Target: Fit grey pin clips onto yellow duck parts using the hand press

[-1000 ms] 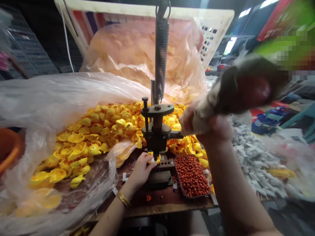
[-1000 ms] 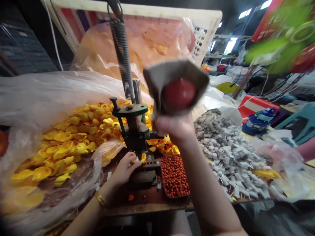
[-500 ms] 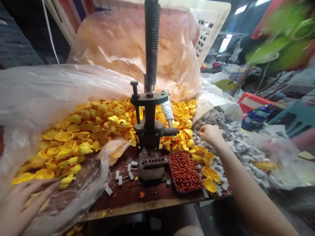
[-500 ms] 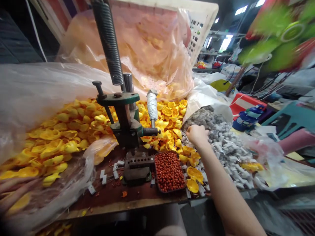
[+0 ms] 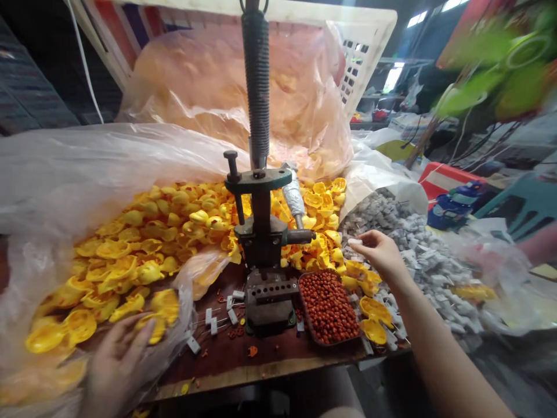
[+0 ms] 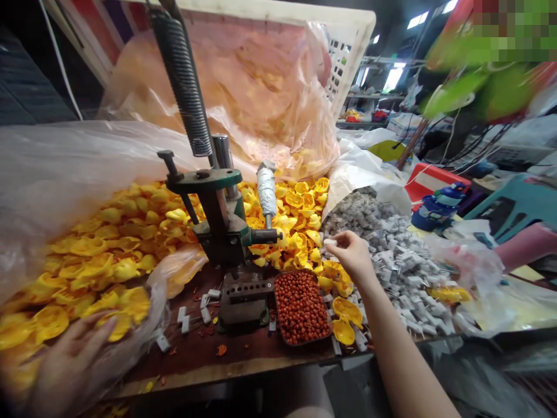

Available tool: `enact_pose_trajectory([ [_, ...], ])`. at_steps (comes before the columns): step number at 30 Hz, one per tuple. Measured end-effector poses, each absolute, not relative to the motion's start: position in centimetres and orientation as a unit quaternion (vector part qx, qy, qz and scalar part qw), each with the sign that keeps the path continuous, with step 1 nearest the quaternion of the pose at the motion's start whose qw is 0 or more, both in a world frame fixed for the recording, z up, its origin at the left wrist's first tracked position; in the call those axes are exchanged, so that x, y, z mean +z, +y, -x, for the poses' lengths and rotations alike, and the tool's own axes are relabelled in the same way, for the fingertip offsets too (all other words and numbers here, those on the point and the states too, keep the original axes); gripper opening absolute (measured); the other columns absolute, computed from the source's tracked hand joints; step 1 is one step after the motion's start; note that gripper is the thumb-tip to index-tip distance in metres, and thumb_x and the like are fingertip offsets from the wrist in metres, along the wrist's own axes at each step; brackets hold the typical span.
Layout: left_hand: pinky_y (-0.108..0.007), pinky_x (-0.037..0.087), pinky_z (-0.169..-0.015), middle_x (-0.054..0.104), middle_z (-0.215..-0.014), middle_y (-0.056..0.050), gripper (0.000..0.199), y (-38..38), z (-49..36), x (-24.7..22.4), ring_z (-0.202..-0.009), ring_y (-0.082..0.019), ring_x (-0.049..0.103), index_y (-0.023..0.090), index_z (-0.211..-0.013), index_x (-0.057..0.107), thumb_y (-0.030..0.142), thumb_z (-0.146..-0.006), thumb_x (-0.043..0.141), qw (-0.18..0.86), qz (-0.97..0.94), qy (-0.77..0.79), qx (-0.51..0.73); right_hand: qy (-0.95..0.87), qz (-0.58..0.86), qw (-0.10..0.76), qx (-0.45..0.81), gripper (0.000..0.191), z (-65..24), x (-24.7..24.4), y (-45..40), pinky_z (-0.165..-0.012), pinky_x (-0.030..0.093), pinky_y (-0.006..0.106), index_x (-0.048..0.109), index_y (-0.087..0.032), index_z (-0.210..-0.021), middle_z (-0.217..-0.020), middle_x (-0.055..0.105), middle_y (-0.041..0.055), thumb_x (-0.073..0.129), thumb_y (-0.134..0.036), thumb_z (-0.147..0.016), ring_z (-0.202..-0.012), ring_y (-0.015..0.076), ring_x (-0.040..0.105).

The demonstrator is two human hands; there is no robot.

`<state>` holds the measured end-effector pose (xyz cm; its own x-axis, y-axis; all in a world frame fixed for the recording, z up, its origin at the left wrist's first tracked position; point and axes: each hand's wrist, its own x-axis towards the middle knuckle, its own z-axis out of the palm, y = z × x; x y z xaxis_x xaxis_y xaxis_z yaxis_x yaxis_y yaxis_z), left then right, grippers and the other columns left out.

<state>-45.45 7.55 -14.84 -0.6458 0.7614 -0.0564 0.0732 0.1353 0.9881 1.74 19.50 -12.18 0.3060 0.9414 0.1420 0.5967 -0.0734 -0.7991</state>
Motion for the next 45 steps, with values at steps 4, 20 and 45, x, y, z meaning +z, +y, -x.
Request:
enact_pose_trajectory([
  [4, -0.025, 0.053, -0.064, 0.069, -0.086, -0.002, 0.047, 7.6, 36.9, -14.7, -0.074, -0.019, 0.063, 0.020, -0.094, 0.064, 0.051, -0.061, 0.078, 0.511, -0.314, 0.563, 0.569, -0.501, 0.496, 0.474, 0.529, 0.043, 5.9, -11.7, 14.3, -0.063, 0.053, 0.029, 0.062, -0.017, -0.097, -0.081, 0.068, 0.0031, 0.076, -0.044, -0.066, -0.066, 0.0147, 0.064],
  [20, -0.021, 0.046, -0.051, 0.064, -0.072, -0.002, 0.038, 6.6, 31.0, -14.8, -0.060, -0.014, 0.060, 0.018, -0.093, 0.061, 0.047, -0.071, 0.073, 0.609, -0.350, 0.474, 0.532, -0.568, 0.551, 0.452, 0.411, 0.014, 16.0, -15.1, 9.2, -0.058, 0.048, 0.026, 0.057, -0.017, -0.066, -0.067, 0.064, 0.0036, 0.063, -0.029, -0.072, -0.064, 0.0165, 0.059],
  [45, -0.031, 0.054, -0.088, 0.064, -0.112, -0.007, 0.031, 5.8, 30.1, -17.2, -0.105, -0.023, 0.063, 0.029, -0.102, 0.073, 0.020, -0.072, 0.070, 0.277, -0.610, 0.489, 0.559, -0.408, 0.452, 0.410, 0.679, 0.048, 16.0, -15.8, 8.7, -0.048, 0.040, 0.021, 0.054, -0.016, -0.077, -0.064, 0.058, -0.0024, 0.082, -0.048, -0.055, -0.050, 0.0090, 0.050],
])
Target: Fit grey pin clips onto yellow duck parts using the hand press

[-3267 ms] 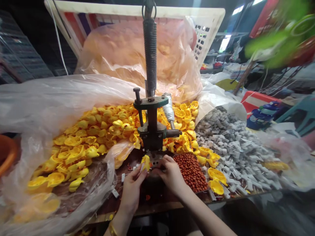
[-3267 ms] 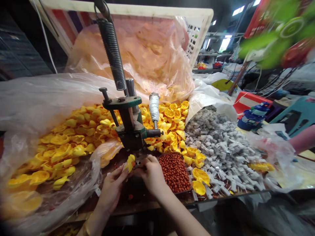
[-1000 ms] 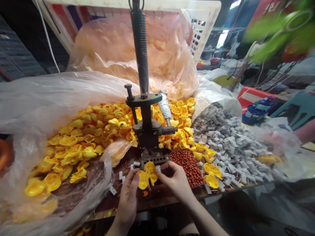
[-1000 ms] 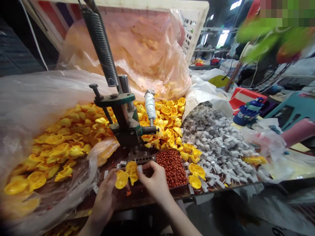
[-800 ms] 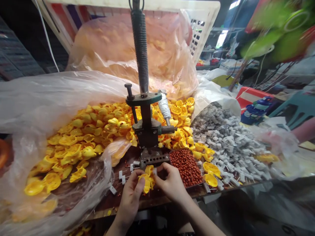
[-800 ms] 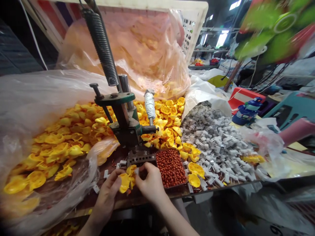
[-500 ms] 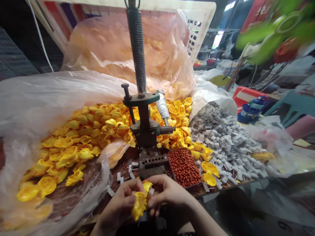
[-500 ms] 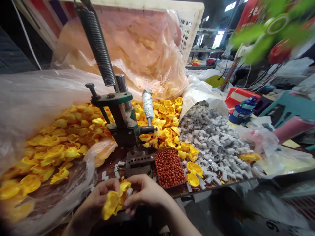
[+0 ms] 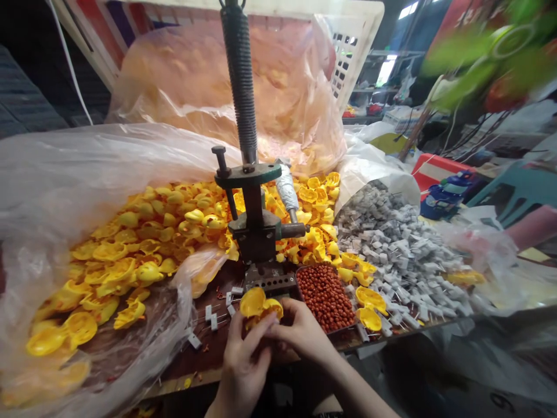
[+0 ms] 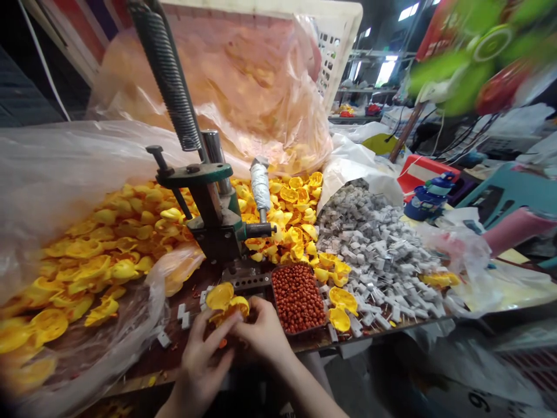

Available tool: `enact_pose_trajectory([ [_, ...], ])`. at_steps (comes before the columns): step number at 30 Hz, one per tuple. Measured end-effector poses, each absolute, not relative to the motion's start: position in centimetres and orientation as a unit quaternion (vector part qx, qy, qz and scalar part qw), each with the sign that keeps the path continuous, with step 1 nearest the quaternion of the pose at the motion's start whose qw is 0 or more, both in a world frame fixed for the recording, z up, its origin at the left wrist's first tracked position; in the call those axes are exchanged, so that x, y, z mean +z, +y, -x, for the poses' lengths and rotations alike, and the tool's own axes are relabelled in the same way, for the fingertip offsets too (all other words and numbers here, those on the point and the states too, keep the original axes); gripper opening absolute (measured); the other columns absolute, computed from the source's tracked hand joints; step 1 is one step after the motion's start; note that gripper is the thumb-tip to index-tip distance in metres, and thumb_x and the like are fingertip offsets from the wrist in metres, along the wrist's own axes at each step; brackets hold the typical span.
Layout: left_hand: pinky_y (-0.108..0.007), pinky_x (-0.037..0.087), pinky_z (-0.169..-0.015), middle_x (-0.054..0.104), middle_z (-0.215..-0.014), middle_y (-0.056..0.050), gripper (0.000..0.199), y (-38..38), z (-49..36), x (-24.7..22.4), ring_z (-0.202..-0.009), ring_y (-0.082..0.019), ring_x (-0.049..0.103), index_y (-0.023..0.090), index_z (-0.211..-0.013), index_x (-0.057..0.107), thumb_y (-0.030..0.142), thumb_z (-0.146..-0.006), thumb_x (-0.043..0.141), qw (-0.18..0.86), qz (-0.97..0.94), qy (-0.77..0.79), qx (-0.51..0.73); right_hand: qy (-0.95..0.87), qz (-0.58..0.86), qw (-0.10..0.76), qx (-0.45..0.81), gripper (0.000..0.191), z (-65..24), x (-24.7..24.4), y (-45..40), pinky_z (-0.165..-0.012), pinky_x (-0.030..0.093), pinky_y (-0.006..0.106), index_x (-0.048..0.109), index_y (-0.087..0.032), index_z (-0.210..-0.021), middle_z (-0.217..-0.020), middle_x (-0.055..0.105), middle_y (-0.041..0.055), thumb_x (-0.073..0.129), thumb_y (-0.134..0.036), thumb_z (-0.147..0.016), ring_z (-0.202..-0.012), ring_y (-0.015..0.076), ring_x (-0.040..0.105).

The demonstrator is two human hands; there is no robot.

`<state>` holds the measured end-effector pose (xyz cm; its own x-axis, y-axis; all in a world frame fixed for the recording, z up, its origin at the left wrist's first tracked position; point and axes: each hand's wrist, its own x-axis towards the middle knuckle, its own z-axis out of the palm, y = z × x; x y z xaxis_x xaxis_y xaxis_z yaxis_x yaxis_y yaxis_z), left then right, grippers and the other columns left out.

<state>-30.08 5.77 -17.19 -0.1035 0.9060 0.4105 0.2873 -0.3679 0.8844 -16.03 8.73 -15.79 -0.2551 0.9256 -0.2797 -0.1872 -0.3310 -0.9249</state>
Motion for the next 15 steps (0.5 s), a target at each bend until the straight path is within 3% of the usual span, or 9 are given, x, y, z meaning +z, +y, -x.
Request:
enact_pose_trajectory([
  [3, -0.028, 0.055, -0.087, 0.068, -0.105, -0.005, 0.027, 6.2, 30.4, -17.6, -0.098, -0.020, 0.067, 0.030, -0.099, 0.075, 0.019, -0.076, 0.067, 0.273, -0.611, 0.501, 0.549, -0.559, 0.464, 0.333, 0.601, 0.026, 13.8, -14.9, 9.4, -0.055, 0.043, 0.024, 0.061, -0.015, -0.076, -0.065, 0.060, -0.0001, 0.071, -0.040, -0.072, -0.057, 0.0129, 0.054],
  [5, -0.027, 0.056, -0.084, 0.072, -0.101, -0.005, 0.023, 6.9, 30.8, -17.4, -0.094, -0.019, 0.068, 0.027, -0.095, 0.076, 0.025, -0.072, 0.073, 0.350, -0.514, 0.531, 0.575, -0.670, 0.551, 0.292, 0.404, 0.014, 11.5, -14.4, 10.5, -0.067, 0.044, 0.028, 0.064, -0.015, -0.073, -0.074, 0.064, 0.0052, 0.059, -0.024, -0.082, -0.072, 0.0173, 0.057],
  [8, -0.024, 0.058, -0.073, 0.076, -0.091, -0.005, 0.032, 7.9, 31.3, -16.9, -0.078, -0.017, 0.070, 0.021, -0.087, 0.076, 0.035, -0.059, 0.084, 0.493, -0.319, 0.536, 0.607, -0.741, 0.638, 0.167, 0.124, 0.023, 8.3, -14.2, 12.5, -0.077, 0.042, 0.033, 0.065, -0.014, -0.068, -0.083, 0.065, 0.0114, 0.049, -0.009, -0.083, -0.088, 0.0237, 0.055],
  [10, -0.021, 0.058, -0.066, 0.076, -0.084, -0.005, 0.039, 8.4, 31.4, -16.4, -0.070, -0.015, 0.069, 0.018, -0.082, 0.076, 0.034, -0.049, 0.089, 0.552, -0.232, 0.520, 0.609, -0.767, 0.628, 0.101, 0.084, 0.025, 7.2, -14.4, 13.6, -0.076, 0.042, 0.034, 0.064, -0.014, -0.066, -0.080, 0.065, 0.0118, 0.048, -0.008, -0.083, -0.087, 0.0253, 0.055],
  [12, -0.020, 0.058, -0.064, 0.076, -0.081, -0.005, 0.040, 8.7, 31.4, -16.0, -0.067, -0.014, 0.068, 0.015, -0.078, 0.076, 0.031, -0.044, 0.091, 0.579, -0.188, 0.510, 0.608, -0.775, 0.611, 0.126, 0.099, 0.020, 7.2, -14.4, 14.0, -0.074, 0.042, 0.033, 0.063, -0.014, -0.066, -0.078, 0.065, 0.0101, 0.050, -0.008, -0.080, -0.083, 0.0237, 0.056],
  [15, -0.020, 0.057, -0.064, 0.076, -0.080, -0.005, 0.039, 8.7, 31.0, -15.4, -0.068, -0.014, 0.068, 0.013, -0.075, 0.076, 0.032, -0.044, 0.091, 0.598, -0.167, 0.499, 0.605, -0.735, 0.572, 0.284, 0.230, 0.010, 9.3, -14.3, 13.4, -0.067, 0.043, 0.027, 0.062, -0.014, -0.070, -0.072, 0.064, 0.0045, 0.055, -0.009, -0.073, -0.072, 0.0176, 0.058],
])
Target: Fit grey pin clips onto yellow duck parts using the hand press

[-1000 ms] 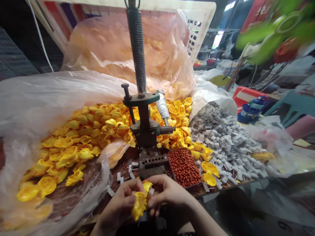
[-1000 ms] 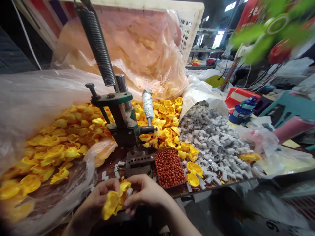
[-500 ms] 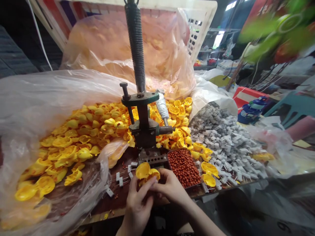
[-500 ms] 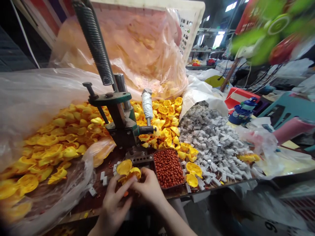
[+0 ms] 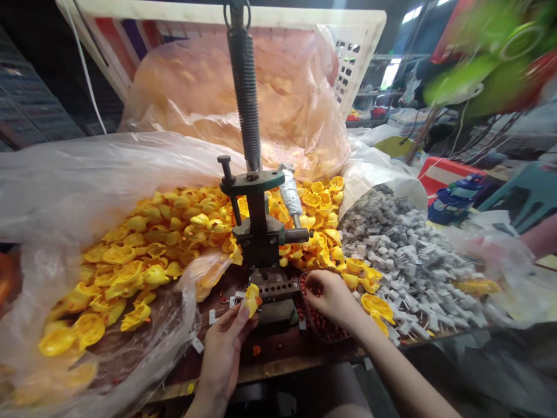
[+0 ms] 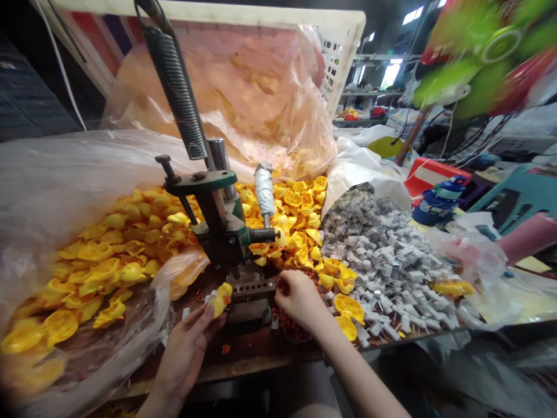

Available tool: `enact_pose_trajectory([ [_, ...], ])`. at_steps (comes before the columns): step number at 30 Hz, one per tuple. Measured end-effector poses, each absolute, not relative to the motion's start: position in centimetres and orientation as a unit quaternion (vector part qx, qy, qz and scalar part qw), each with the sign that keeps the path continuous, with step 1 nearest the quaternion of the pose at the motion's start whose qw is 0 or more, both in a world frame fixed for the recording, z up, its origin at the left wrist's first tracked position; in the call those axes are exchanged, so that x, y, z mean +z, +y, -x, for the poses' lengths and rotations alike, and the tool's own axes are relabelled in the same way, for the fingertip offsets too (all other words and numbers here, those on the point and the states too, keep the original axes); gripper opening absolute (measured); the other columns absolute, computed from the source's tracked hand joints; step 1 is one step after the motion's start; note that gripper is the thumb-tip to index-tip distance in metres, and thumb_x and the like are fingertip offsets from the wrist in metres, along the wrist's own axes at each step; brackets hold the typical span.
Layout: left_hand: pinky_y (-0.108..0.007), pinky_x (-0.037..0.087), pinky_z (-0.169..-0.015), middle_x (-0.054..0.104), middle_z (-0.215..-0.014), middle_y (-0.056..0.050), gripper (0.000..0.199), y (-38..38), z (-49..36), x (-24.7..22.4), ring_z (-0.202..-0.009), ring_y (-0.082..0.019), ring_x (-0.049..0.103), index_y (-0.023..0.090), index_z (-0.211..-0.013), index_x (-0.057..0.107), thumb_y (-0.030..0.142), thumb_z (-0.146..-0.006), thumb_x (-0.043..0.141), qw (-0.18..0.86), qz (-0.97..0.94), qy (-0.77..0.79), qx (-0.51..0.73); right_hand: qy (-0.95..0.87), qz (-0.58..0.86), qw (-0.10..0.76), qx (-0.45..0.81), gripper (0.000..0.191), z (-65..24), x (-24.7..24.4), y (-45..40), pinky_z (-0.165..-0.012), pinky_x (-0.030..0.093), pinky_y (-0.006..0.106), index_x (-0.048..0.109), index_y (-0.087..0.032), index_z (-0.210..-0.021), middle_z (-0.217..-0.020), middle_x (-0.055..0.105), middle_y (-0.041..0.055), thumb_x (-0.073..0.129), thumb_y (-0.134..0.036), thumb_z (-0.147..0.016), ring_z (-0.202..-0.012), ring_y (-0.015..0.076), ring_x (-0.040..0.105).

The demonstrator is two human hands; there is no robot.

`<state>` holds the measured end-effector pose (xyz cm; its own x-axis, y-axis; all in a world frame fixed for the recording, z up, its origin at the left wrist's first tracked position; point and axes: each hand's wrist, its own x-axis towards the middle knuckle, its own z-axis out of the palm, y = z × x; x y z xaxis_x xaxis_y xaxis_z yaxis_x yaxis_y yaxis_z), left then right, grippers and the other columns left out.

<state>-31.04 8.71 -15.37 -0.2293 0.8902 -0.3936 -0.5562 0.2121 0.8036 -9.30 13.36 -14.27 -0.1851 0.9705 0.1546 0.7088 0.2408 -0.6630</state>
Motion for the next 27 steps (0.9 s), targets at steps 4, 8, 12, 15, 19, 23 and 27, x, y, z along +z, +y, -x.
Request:
enact_pose_trajectory([
  [4, -0.020, 0.056, -0.065, 0.075, -0.081, -0.007, 0.040, 8.7, 30.5, -14.8, -0.071, -0.014, 0.067, 0.011, -0.078, 0.077, 0.036, -0.049, 0.090, 0.620, -0.164, 0.480, 0.599, -0.607, 0.457, 0.445, 0.474, 0.010, 13.8, -14.4, 11.6, -0.059, 0.044, 0.023, 0.068, -0.015, -0.075, -0.069, 0.067, 0.0020, 0.059, -0.018, -0.071, -0.065, 0.0148, 0.060],
  [8, -0.021, 0.056, -0.066, 0.075, -0.084, -0.007, 0.039, 8.7, 30.3, -14.6, -0.076, -0.016, 0.067, 0.013, -0.081, 0.077, 0.037, -0.052, 0.088, 0.638, -0.171, 0.461, 0.592, -0.487, 0.385, 0.505, 0.599, 0.018, 16.6, -15.2, 10.5, -0.075, 0.050, 0.027, 0.074, -0.016, -0.083, -0.083, 0.073, 0.0056, 0.068, -0.028, -0.072, -0.078, 0.0173, 0.066],
  [12, -0.025, 0.056, -0.068, 0.075, -0.078, -0.007, 0.038, 8.6, 30.3, -14.6, -0.074, -0.018, 0.068, 0.013, -0.080, 0.077, 0.039, -0.053, 0.088, 0.648, -0.171, 0.458, 0.584, -0.411, 0.362, 0.516, 0.659, 0.025, 17.0, -15.7, 10.3, -0.074, 0.051, 0.028, 0.075, -0.017, -0.086, -0.079, 0.073, 0.0057, 0.075, -0.035, -0.070, -0.073, 0.0162, 0.065],
  [15, -0.025, 0.054, -0.067, 0.074, -0.073, -0.006, 0.038, 8.4, 30.5, -14.7, -0.072, -0.019, 0.068, 0.014, -0.078, 0.077, 0.039, -0.052, 0.088, 0.651, -0.170, 0.462, 0.577, -0.396, 0.359, 0.509, 0.675, 0.030, 16.8, -15.9, 10.5, -0.070, 0.050, 0.027, 0.074, -0.015, -0.087, -0.074, 0.072, 0.0051, 0.076, -0.037, -0.068, -0.066, 0.0144, 0.063],
  [19, -0.029, 0.053, -0.071, 0.075, -0.077, -0.007, 0.037, 8.9, 31.0, -15.5, -0.072, -0.018, 0.067, 0.014, -0.081, 0.077, 0.042, -0.057, 0.085, 0.632, -0.210, 0.479, 0.572, -0.461, 0.417, 0.472, 0.624, 0.021, 16.8, -16.0, 11.4, -0.071, 0.050, 0.030, 0.068, -0.015, -0.087, -0.081, 0.070, 0.0055, 0.072, -0.030, -0.072, -0.073, 0.0178, 0.063],
  [23, -0.031, 0.050, -0.079, 0.074, -0.088, -0.008, 0.038, 11.6, 31.7, -16.6, -0.083, -0.021, 0.066, 0.016, -0.086, 0.077, 0.042, -0.060, 0.082, 0.494, -0.371, 0.554, 0.557, -0.657, 0.594, 0.359, 0.292, 0.003, 16.8, -16.1, 12.8, -0.079, 0.046, 0.034, 0.063, -0.017, -0.075, -0.088, 0.066, 0.0092, 0.066, -0.018, -0.075, -0.088, 0.0229, 0.058],
  [27, -0.032, 0.049, -0.079, 0.068, -0.094, -0.009, 0.028, 14.4, 32.0, -16.6, -0.088, -0.023, 0.064, 0.019, -0.087, 0.077, 0.040, -0.068, 0.075, 0.375, -0.564, 0.561, 0.476, -0.680, 0.637, 0.307, 0.194, 0.012, 13.4, -14.8, 16.0, -0.071, 0.045, 0.031, 0.062, -0.017, -0.068, -0.078, 0.064, 0.0084, 0.058, -0.019, -0.079, -0.076, 0.0206, 0.057],
])
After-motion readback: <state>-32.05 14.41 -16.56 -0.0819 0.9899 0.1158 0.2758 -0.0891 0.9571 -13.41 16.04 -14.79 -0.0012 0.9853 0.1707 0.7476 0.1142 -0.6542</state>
